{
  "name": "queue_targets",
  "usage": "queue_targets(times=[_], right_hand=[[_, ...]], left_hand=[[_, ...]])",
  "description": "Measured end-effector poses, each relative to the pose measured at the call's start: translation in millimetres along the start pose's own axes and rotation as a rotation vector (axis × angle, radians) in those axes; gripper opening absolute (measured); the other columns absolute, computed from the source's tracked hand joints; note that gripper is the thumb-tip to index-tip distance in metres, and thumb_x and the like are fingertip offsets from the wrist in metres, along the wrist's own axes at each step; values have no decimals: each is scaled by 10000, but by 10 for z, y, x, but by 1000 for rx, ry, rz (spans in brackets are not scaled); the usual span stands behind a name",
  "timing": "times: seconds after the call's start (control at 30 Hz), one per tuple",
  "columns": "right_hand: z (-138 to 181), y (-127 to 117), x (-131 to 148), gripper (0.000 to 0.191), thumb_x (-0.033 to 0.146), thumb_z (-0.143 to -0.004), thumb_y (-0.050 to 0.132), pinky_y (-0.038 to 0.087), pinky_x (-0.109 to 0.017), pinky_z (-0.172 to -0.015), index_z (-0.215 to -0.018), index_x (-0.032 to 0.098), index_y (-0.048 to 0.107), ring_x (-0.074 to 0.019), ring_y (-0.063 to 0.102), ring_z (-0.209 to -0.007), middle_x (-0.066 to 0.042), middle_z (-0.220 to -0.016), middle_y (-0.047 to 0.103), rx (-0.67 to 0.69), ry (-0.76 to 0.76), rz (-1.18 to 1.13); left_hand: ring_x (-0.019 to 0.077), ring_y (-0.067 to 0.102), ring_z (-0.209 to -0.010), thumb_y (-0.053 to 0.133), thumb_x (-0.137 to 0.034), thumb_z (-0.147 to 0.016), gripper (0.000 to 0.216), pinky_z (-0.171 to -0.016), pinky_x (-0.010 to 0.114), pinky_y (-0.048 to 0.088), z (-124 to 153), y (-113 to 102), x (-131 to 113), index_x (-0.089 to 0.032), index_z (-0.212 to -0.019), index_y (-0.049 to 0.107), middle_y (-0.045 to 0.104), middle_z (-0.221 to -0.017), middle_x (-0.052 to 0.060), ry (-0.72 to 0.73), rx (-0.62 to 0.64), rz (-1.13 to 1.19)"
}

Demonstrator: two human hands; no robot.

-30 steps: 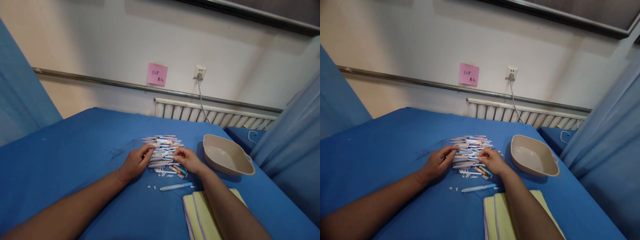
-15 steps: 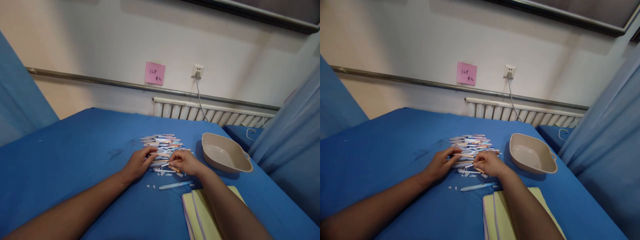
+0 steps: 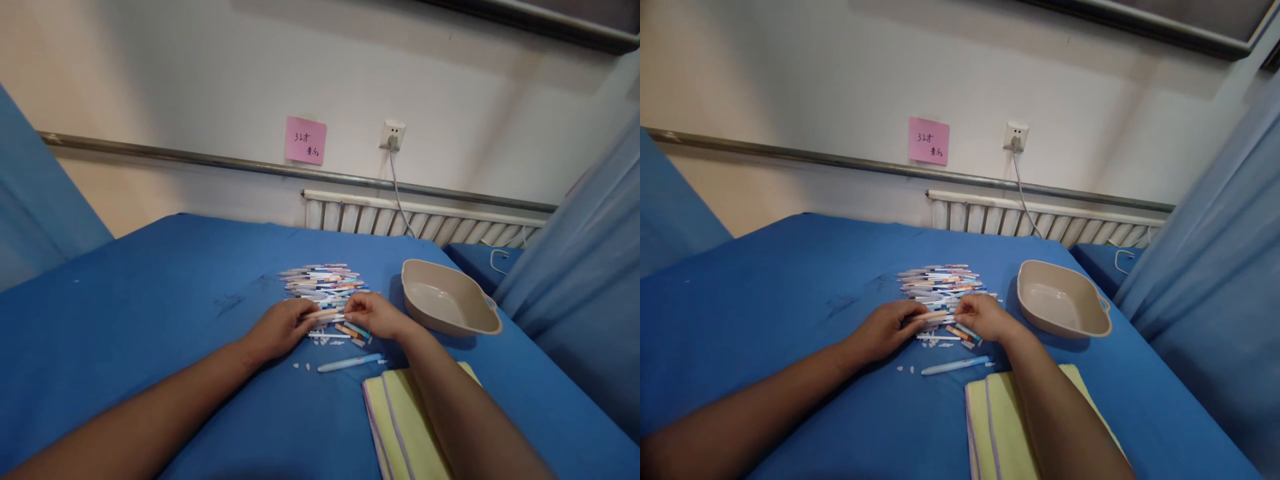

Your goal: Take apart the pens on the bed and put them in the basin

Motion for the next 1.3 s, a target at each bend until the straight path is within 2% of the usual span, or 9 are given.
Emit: queue_targets(times=[0.17,0.33,0.47,0.53,0.67,0.77,1.03,1.2,1.3], right_hand=[[31,-246,-225,63,239,-738,581,373,-197,-484,-736,177,568,-90,465,-500,42,-579,512,-66,106,96],[111,-324,81,110,221,-675,662,395,-211,-577,-769,180,620,-105,510,-636,-2,-766,580,-128,-42,342],[251,-45,204,162,261,-664,679,384,-197,-523,-800,187,631,-100,520,-564,22,-665,612,220,49,203],[320,99,265,230,246,-592,721,361,-197,-500,-806,206,646,-109,532,-556,23,-668,634,318,64,313],[346,267,393,210,129,-522,677,276,-227,-464,-710,219,660,-146,544,-558,-11,-655,652,264,48,704],[342,350,435,180,87,-536,620,257,-247,-471,-661,212,654,-169,554,-558,-33,-617,647,253,20,790],[233,237,352,100,169,-704,592,314,-231,-550,-794,202,623,-143,531,-634,-19,-716,645,146,-81,536],[139,361,261,78,150,-769,537,377,-199,-588,-835,180,565,-103,507,-629,33,-682,566,195,-75,31],[157,354,191,46,191,-788,538,357,-195,-554,-780,172,579,-92,464,-575,46,-624,527,138,-50,-20]], left_hand=[[170,567,-755,456,-291,-880,197,-674,258,392,1,13,-69,-195,-918,624,643,-832,36,68,14,-122],[190,540,-841,422,-302,-909,217,-741,290,401,13,46,-172,-194,-949,606,616,-894,61,137,21,-212],[197,523,-879,446,-326,-900,219,-772,303,402,23,69,-216,-192,-972,602,598,-916,67,169,41,-211],[200,523,-882,467,-327,-888,209,-776,309,403,35,81,-233,-193,-974,603,595,-921,68,174,49,-201],[213,526,-911,521,-294,-850,198,-790,326,412,70,107,-268,-193,-1006,592,594,-954,73,164,67,-187],[219,526,-947,507,-277,-856,215,-828,343,415,107,76,-303,-200,-1041,584,596,-986,76,146,32,-161],[220,530,-992,532,-287,-848,258,-871,359,419,323,-121,-379,-203,-1090,556,610,-1062,80,79,-151,-52],[190,538,-946,458,-267,-894,170,-843,328,433,377,-55,-372,-206,-996,580,611,-977,60,88,-111,-10],[166,540,-850,388,-243,-919,193,-785,301,445,358,-38,-302,-193,-897,573,597,-876,43,55,-125,10]])
Point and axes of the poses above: each hand's wrist, its own z-axis away from the middle knuckle, its own y-axis out of the palm, x = y × z, the point moved 7 cm from there along -z, towards the middle knuckle
